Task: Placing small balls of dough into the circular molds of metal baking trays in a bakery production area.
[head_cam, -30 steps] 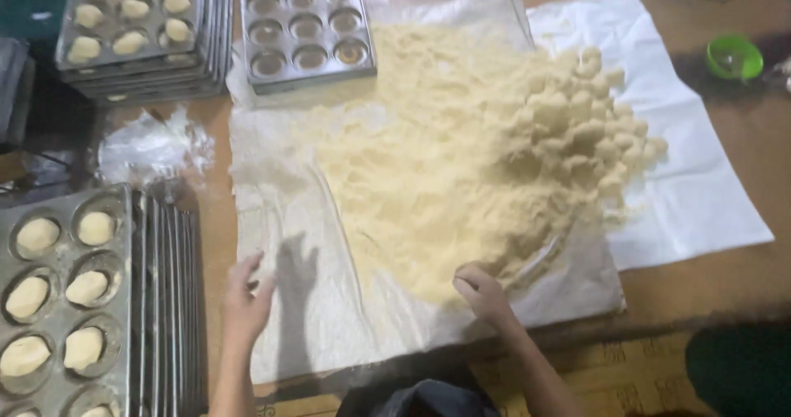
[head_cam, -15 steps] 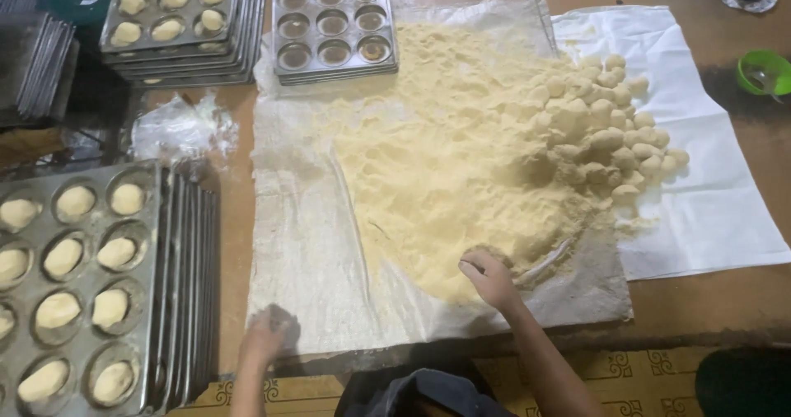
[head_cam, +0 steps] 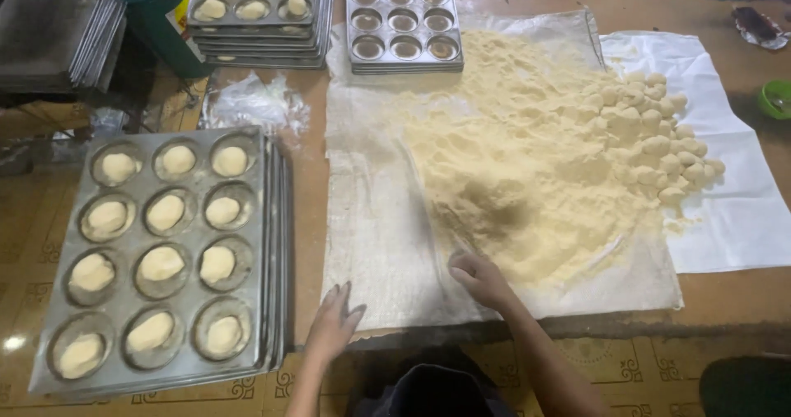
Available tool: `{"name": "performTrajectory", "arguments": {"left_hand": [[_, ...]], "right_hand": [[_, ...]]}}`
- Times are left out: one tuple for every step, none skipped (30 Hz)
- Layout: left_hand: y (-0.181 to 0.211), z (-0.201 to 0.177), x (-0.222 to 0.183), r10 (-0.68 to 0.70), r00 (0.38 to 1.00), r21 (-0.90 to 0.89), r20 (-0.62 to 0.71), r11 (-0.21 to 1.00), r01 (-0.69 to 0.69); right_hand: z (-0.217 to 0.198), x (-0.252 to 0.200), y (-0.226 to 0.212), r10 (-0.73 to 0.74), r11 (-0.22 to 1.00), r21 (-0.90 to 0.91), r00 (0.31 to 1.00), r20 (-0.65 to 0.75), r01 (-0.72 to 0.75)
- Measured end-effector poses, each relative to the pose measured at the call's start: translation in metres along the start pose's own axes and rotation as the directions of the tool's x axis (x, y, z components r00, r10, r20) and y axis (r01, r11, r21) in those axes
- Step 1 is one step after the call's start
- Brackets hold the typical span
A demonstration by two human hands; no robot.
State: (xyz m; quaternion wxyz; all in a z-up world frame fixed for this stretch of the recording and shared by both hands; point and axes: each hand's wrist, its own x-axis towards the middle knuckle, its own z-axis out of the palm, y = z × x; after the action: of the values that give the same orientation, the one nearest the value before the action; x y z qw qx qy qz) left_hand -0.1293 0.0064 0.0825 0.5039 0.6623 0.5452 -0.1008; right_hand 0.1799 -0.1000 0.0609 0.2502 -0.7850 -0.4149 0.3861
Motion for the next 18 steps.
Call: {"name": "performTrajectory", "arguments": {"left_hand": [[0.003,-0.01,-0.006,0.028,1.0,-0.015,0.005,1.0,-0.028],[0.003,-0.018,-0.014,0.035,0.999,-0.016,0.003,0.999,-0.035],[0.003,-0.025,-0.021,0.055,0.998,-0.019,0.014,0.998,-0.055],[0.004,-0.031,-0.028,0.076,0.997,-0.021,0.025,0.997,-0.075],[0.005,-0.04,-0.036,0.079,0.996,-0.022,0.029,0.997,-0.078],[0.008,-0.047,-0.043,0.091,0.995,-0.043,0.032,0.995,-0.089],[0.01,-0.054,-0.05,0.099,0.995,-0.066,0.032,0.993,-0.097],[0.005,-0.057,-0.054,0.1,0.994,-0.067,0.033,0.993,-0.098],[0.002,-0.06,-0.057,0.15,0.989,-0.076,0.01,0.986,-0.149],[-0.001,-0.062,-0.06,0.2,0.98,-0.084,-0.014,0.976,-0.201],[-0.002,-0.064,-0.064,0.199,0.98,-0.086,-0.014,0.976,-0.2],[-0.002,-0.065,-0.068,0.193,0.981,-0.062,-0.032,0.979,-0.195],[-0.002,-0.064,-0.072,0.185,0.981,-0.04,-0.051,0.982,-0.187],[-0.004,-0.063,-0.076,0.181,0.982,-0.043,-0.052,0.982,-0.183],[-0.005,-0.063,-0.081,0.187,0.978,-0.07,-0.091,0.979,-0.193],[-0.005,-0.062,-0.085,0.191,0.973,-0.097,-0.13,0.974,-0.204],[-0.014,-0.058,-0.085,0.188,0.973,-0.091,-0.136,0.975,-0.201],[-0.021,-0.054,-0.085,0.209,0.957,-0.074,-0.202,0.971,-0.228]], "right_hand": [[0.004,-0.003,-0.022,0.07,0.997,0.007,0.997,0.041,-0.071],[0.007,-0.006,-0.035,0.067,0.998,0.004,0.997,0.035,-0.067],[0.01,-0.012,-0.047,0.06,0.998,0.01,0.998,0.033,-0.06],[0.013,-0.017,-0.057,0.053,0.998,0.016,0.998,0.031,-0.054],[0.016,-0.017,-0.059,0.057,0.998,0.014,0.998,0.027,-0.057],[0.019,-0.018,-0.06,0.081,0.997,0.008,0.996,0.023,-0.082],[0.021,-0.018,-0.061,0.104,0.995,0.002,0.994,0.022,-0.104],[0.022,-0.022,-0.065,0.105,0.994,0.0,0.994,0.022,-0.105],[0.022,-0.024,-0.068,0.09,0.996,0.004,0.996,0.015,-0.09],[0.02,-0.026,-0.071,0.075,0.997,0.007,0.997,0.007,-0.075],[0.02,-0.028,-0.074,0.075,0.997,0.006,0.997,0.008,-0.075],[0.018,-0.031,-0.076,0.043,0.999,0.031,0.999,0.008,-0.043],[0.016,-0.034,-0.077,0.011,0.998,0.055,1.0,0.009,-0.012],[0.016,-0.03,-0.067,0.011,0.999,0.053,1.0,0.014,-0.012],[0.017,-0.025,-0.058,-0.003,1.0,0.021,1.0,0.021,0.002],[0.017,-0.02,-0.048,-0.016,1.0,-0.011,0.999,0.029,0.017],[0.017,-0.013,-0.038,-0.023,1.0,-0.003,0.999,0.032,0.023],[0.016,-0.005,-0.027,-0.078,0.997,-0.024,0.996,0.034,0.078]]}}
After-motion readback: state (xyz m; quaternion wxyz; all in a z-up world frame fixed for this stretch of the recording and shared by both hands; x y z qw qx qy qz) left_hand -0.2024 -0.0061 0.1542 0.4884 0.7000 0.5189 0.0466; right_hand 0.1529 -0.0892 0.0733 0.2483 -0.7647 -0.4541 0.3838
